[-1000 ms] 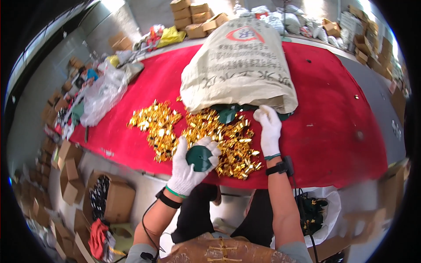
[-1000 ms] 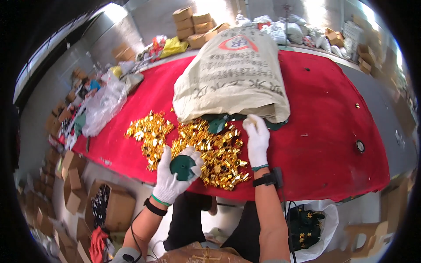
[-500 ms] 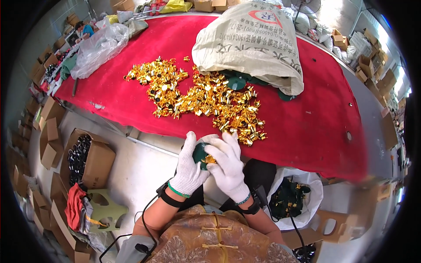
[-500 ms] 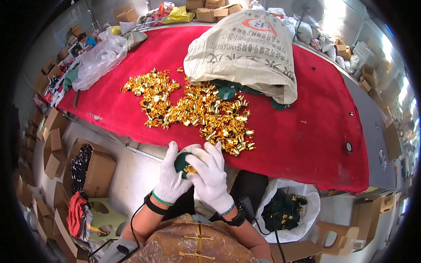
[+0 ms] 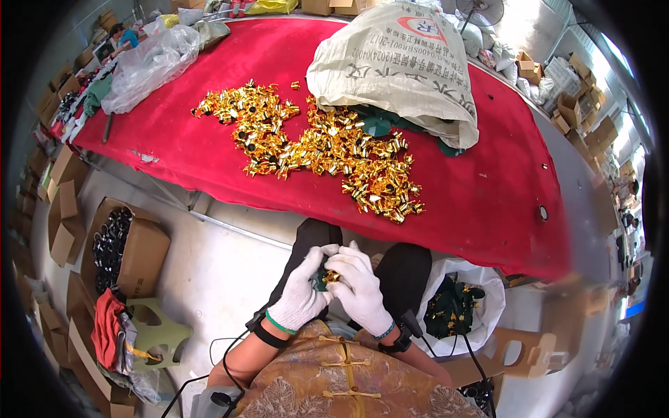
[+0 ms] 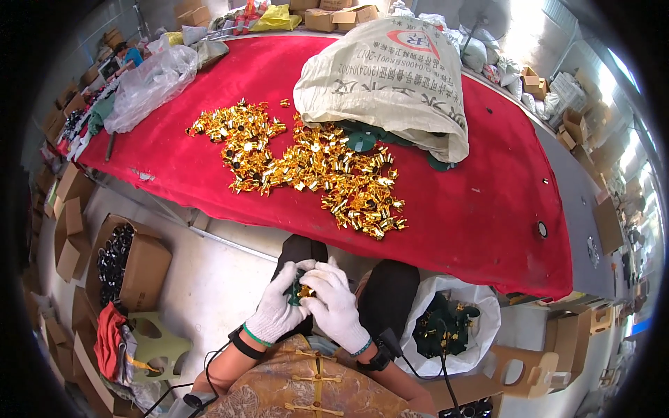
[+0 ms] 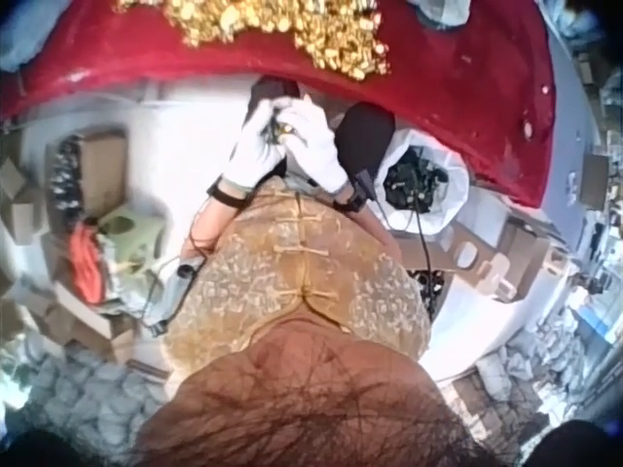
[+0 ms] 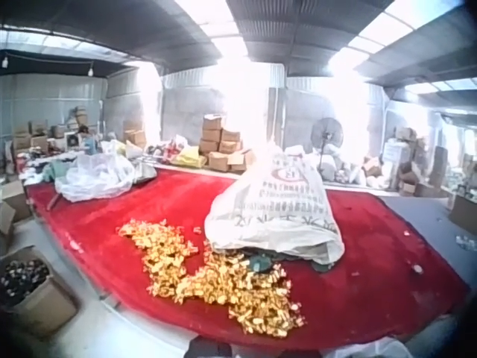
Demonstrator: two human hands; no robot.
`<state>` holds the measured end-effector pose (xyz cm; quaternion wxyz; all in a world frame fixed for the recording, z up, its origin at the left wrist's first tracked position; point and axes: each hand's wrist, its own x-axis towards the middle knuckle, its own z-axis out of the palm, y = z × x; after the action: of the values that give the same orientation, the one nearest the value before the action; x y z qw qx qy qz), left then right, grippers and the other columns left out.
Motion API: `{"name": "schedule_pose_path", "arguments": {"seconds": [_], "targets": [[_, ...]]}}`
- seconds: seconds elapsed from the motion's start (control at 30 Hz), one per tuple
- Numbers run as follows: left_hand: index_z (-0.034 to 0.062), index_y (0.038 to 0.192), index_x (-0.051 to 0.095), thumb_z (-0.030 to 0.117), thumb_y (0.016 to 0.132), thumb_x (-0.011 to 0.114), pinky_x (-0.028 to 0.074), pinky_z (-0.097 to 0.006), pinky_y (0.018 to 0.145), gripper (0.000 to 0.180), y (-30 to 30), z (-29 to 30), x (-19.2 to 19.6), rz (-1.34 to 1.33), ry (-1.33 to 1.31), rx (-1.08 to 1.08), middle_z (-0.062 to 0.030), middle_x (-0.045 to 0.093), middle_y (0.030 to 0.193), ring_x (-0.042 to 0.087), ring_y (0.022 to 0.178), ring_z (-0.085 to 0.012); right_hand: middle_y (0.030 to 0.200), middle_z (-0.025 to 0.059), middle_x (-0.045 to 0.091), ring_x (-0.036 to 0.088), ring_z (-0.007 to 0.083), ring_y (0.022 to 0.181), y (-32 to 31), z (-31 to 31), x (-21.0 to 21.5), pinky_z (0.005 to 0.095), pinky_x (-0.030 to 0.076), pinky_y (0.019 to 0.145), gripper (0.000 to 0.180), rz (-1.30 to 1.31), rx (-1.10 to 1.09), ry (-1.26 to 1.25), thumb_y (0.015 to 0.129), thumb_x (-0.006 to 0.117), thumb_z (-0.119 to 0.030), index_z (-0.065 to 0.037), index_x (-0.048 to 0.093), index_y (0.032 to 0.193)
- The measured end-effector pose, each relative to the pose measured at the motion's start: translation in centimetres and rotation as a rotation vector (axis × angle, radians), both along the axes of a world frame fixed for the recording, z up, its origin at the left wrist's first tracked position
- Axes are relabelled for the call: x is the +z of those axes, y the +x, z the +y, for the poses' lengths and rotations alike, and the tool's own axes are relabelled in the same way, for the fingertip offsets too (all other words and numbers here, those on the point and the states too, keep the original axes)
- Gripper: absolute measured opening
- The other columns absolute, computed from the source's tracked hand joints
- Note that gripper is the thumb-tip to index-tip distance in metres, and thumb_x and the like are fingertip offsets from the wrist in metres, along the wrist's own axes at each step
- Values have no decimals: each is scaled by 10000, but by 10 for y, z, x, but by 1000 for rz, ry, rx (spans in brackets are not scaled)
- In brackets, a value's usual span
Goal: Sorting and assembling small gold-colored components onto green circular bases
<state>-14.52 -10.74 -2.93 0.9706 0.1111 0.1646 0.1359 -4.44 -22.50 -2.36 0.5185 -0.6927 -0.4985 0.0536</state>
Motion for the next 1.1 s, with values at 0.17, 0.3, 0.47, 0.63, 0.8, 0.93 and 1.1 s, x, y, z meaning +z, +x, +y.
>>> {"name": "schedule_pose_path", "arguments": {"seconds": [0.17,0.3,0.47,0.63,0.8,0.93,1.1], "targets": [[57,1267,644,681,1096,351,535,-439,1071,710,-9,-2,0,-22,145,21,-120,663,1273,639,1234,-280,1321,183,662,573,358,1385,-11,-6,-2,425,434,1171,422,396,22,29,833,652,48,-4,685,1250],[82,1338,597,693,1101,296,527,-389,1006,721,-9,-13,19,96,386,98,-93,655,1237,641,1163,-231,1332,186,658,564,367,1394,-11,-2,-5,427,428,1181,444,310,22,39,822,645,54,-1,683,1261],[108,1388,561,687,1108,265,496,-337,962,708,-5,-20,12,132,430,105,-63,617,1276,603,1158,-180,1339,181,658,557,368,1397,-11,-3,-10,428,421,1190,442,386,-7,27,821,639,48,-2,686,1258],[94,1405,548,679,1113,264,494,-333,975,713,-7,-20,8,196,438,57,-60,615,1240,597,1122,-175,1227,157,700,609,387,1281,1,-7,-7,486,463,1153,433,125,-16,-29,765,714,-13,-19,708,1198],[61,1407,548,508,1183,175,485,-296,964,624,-9,-19,-8,265,806,10,-70,603,1261,583,1130,-153,1036,116,685,645,356,1036,5,-11,11,478,539,958,453,-331,14,-139,698,851,-157,-58,710,1117],[35,1402,541,483,1183,136,473,-300,991,642,-11,-14,-2,239,1007,-39,-93,602,1274,577,1147,-168,992,119,675,649,333,987,4,-13,9,445,540,860,413,-346,53,-240,743,833,-183,-54,693,1109],[-9,1400,531,355,1175,200,459,-355,1052,541,-16,-9,-3,133,1436,0,-166,589,1279,583,1128,-239,932,138,673,671,339,891,-12,-22,-1,423,552,781,316,-120,18,-402,873,763,-197,-47,694,1143]]}}
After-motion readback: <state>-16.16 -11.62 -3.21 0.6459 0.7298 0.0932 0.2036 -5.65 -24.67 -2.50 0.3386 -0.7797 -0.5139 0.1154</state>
